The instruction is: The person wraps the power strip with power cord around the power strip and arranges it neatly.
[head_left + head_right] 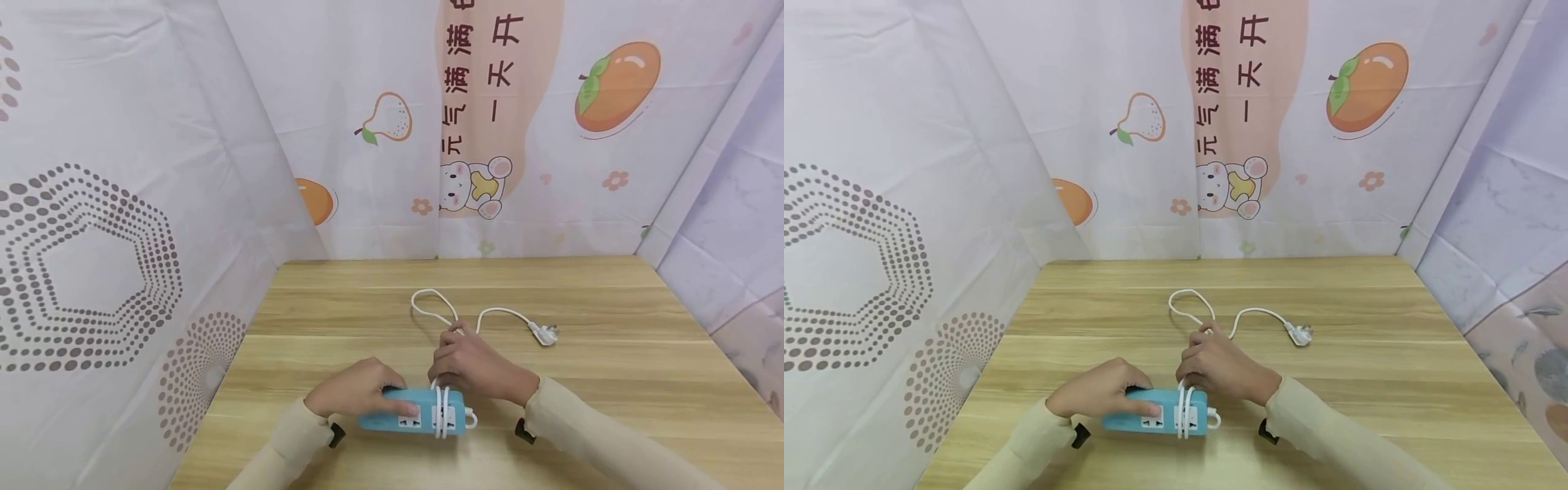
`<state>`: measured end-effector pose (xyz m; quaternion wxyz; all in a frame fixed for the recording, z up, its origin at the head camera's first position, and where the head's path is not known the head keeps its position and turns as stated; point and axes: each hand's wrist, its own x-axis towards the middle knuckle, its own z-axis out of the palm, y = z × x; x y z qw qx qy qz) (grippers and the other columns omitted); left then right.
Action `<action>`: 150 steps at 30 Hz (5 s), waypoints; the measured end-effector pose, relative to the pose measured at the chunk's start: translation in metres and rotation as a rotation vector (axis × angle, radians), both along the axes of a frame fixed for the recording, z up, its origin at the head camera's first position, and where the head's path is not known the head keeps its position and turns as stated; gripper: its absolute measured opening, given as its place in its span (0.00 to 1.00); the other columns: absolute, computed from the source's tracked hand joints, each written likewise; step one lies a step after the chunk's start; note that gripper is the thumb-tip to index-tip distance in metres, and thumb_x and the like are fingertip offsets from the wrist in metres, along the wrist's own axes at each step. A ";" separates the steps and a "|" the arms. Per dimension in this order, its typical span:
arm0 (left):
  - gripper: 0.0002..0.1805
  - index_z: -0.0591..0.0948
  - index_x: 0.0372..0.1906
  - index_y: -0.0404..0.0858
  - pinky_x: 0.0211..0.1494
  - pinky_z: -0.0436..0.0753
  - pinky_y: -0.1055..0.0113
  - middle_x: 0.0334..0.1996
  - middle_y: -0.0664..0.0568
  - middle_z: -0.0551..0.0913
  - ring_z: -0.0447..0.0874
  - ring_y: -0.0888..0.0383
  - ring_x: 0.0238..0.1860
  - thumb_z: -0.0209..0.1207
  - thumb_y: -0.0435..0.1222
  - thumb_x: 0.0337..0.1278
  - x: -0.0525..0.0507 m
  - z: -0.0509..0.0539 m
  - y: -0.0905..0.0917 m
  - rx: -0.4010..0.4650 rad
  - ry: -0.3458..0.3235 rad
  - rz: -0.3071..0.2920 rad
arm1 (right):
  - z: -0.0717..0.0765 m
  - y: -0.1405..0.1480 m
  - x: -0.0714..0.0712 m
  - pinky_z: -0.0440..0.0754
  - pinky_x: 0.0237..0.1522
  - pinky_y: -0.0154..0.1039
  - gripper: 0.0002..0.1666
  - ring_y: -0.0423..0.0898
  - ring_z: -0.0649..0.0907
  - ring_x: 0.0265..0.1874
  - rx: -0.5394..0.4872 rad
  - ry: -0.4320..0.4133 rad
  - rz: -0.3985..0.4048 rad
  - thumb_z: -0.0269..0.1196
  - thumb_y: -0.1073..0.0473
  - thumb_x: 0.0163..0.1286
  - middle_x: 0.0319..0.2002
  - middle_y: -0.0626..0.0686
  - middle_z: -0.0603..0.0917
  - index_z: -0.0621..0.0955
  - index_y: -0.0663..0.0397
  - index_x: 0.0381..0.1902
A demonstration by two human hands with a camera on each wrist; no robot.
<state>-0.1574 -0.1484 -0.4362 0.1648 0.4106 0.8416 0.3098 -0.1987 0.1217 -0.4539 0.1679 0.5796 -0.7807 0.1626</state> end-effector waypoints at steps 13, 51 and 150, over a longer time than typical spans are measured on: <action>0.27 0.77 0.20 0.52 0.21 0.65 0.74 0.14 0.69 0.68 0.65 0.72 0.16 0.58 0.66 0.64 0.004 -0.003 0.010 -0.107 0.085 0.144 | 0.005 0.000 0.005 0.69 0.55 0.53 0.07 0.40 0.74 0.35 0.023 0.029 -0.103 0.75 0.57 0.61 0.31 0.36 0.83 0.87 0.38 0.34; 0.29 0.72 0.16 0.49 0.16 0.60 0.73 0.12 0.65 0.62 0.57 0.69 0.12 0.60 0.63 0.66 0.005 -0.011 0.014 -0.158 0.345 0.459 | 0.025 -0.004 0.013 0.74 0.50 0.49 0.03 0.38 0.82 0.33 -0.063 -0.072 -0.335 0.70 0.56 0.70 0.31 0.40 0.85 0.89 0.47 0.37; 0.15 0.86 0.42 0.34 0.32 0.78 0.70 0.32 0.54 0.85 0.79 0.63 0.29 0.53 0.40 0.80 0.007 0.001 -0.020 0.459 -0.288 0.197 | 0.006 0.011 0.016 0.71 0.66 0.48 0.17 0.50 0.75 0.64 -0.150 -0.376 0.149 0.72 0.58 0.65 0.62 0.48 0.79 0.86 0.43 0.52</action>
